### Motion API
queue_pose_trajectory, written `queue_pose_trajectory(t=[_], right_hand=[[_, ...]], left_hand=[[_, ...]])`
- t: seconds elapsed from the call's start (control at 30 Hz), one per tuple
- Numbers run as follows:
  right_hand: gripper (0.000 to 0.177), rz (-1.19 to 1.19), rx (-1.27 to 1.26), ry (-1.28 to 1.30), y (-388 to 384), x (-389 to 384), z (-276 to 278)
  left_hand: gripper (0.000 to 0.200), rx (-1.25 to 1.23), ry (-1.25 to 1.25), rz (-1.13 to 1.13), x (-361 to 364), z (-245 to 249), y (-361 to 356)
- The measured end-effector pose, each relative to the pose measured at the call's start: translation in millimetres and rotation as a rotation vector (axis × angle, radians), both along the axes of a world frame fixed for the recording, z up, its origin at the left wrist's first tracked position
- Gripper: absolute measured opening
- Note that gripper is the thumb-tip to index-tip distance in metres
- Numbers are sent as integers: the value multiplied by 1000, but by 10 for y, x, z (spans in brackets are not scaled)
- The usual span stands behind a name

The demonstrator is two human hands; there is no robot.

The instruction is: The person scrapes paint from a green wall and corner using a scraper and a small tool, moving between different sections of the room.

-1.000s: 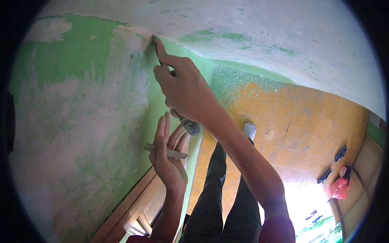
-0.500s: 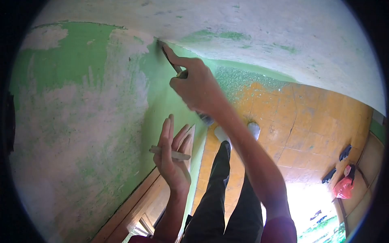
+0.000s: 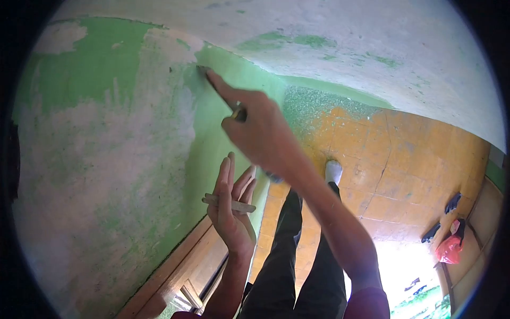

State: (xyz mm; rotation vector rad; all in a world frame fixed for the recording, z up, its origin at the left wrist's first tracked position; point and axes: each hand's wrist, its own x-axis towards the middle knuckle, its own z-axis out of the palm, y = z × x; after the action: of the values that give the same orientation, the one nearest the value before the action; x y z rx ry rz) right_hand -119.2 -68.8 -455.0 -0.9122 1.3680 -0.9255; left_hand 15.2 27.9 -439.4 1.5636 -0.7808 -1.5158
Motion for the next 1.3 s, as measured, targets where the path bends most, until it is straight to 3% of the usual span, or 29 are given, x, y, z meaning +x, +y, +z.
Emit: queue_pose_trajectory(t=[0.23,0.33,0.47,0.87,1.1,1.2,1.27,1.3], right_hand=[[74,-55,-118,-4,100,131,33],[74,-59,31,-30,-131,-19,41],[72,-19,-97,39,108,141,52],[75,-108,-70,47,-145,9,37],[75,-50,-79,60,-51,13,90],[76,-36,-6,-33,92,145,29],[76,-44,-105,-16,107,170,-5],[75,-4,-20,-17,54,74,16]], left_hand=[[56,38,-17,-13,16,-33,77],[57,24,-7,-49,10,-50,99],[59,47,-21,-44,47,-88,44],[60,-94,36,-69,-80,-150,-109],[61,-8,65,-65,-136,-82,-113],[54,-19,164,-27,-166,-186,-148],[47,85,330,167,-261,-186,-196],[47,82,330,169,-322,-237,-291]])
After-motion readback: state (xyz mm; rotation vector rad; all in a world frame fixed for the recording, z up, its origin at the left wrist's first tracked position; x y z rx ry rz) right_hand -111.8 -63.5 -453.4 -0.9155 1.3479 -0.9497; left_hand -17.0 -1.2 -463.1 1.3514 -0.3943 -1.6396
